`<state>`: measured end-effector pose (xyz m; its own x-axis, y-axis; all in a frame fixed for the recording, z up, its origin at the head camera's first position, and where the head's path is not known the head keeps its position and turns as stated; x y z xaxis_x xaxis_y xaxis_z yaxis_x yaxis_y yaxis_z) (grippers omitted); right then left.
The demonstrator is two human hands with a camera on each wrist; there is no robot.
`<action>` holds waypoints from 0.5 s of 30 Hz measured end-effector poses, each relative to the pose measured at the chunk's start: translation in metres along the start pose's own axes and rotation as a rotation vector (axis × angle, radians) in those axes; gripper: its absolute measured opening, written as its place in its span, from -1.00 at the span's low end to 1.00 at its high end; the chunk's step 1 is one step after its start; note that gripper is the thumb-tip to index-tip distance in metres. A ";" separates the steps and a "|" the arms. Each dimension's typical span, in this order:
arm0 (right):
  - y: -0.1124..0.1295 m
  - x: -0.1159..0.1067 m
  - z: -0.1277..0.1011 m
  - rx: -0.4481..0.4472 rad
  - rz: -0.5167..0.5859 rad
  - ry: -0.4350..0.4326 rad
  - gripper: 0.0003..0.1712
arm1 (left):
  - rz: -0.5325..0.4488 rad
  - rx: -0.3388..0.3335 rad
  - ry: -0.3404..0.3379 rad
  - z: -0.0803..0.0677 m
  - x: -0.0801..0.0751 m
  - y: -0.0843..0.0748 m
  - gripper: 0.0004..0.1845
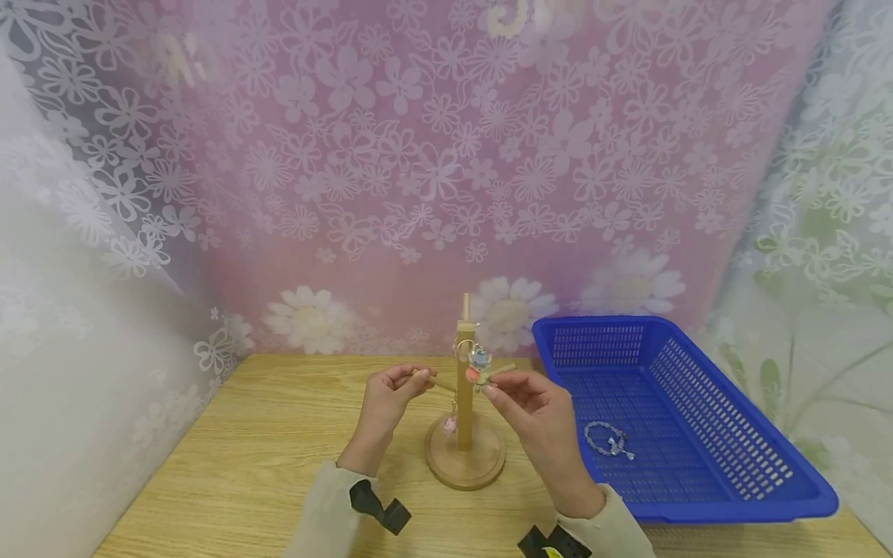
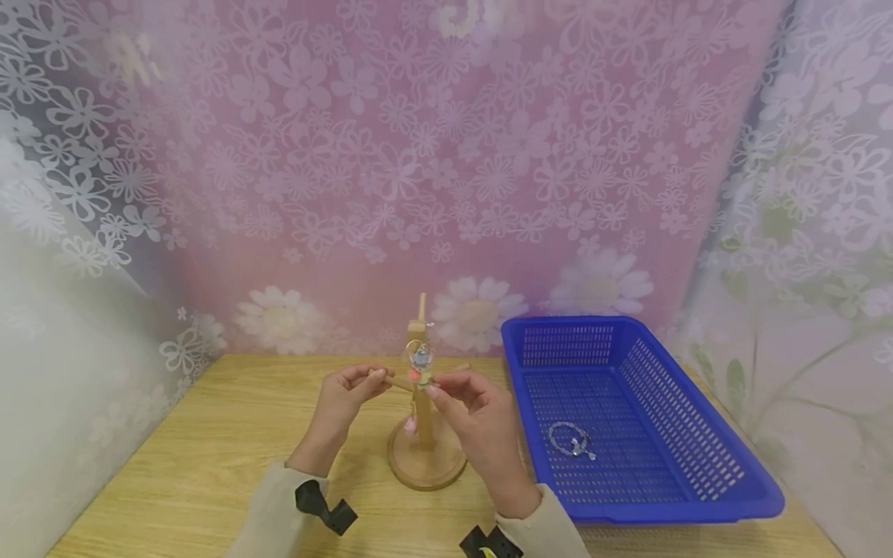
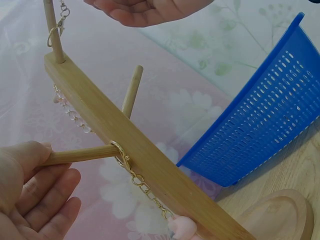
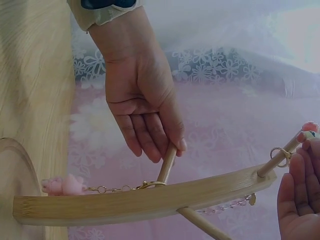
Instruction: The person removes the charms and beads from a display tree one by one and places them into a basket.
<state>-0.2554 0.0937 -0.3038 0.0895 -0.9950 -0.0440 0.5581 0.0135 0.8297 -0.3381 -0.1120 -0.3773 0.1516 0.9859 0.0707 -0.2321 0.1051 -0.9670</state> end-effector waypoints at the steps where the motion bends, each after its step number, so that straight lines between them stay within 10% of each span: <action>1: 0.001 0.000 0.000 -0.005 0.003 0.002 -0.89 | 0.002 -0.001 -0.001 0.000 0.000 0.000 -0.71; 15: 0.013 0.000 0.000 -0.062 0.084 0.025 -0.86 | 0.013 -0.022 0.013 -0.004 0.002 -0.009 -0.75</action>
<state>-0.2477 0.0941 -0.2930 0.1580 -0.9874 0.0096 0.5976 0.1034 0.7951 -0.3325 -0.1111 -0.3697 0.1616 0.9853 0.0550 -0.2129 0.0892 -0.9730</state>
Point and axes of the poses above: each hand's wrist, its own z-axis towards the middle knuckle, its own x-axis out of the palm, y = z × x, the point moved 7 cm from there along z, towards the middle knuckle, and after that the axes turned 7 degrees about y, right-handed, at the moved point
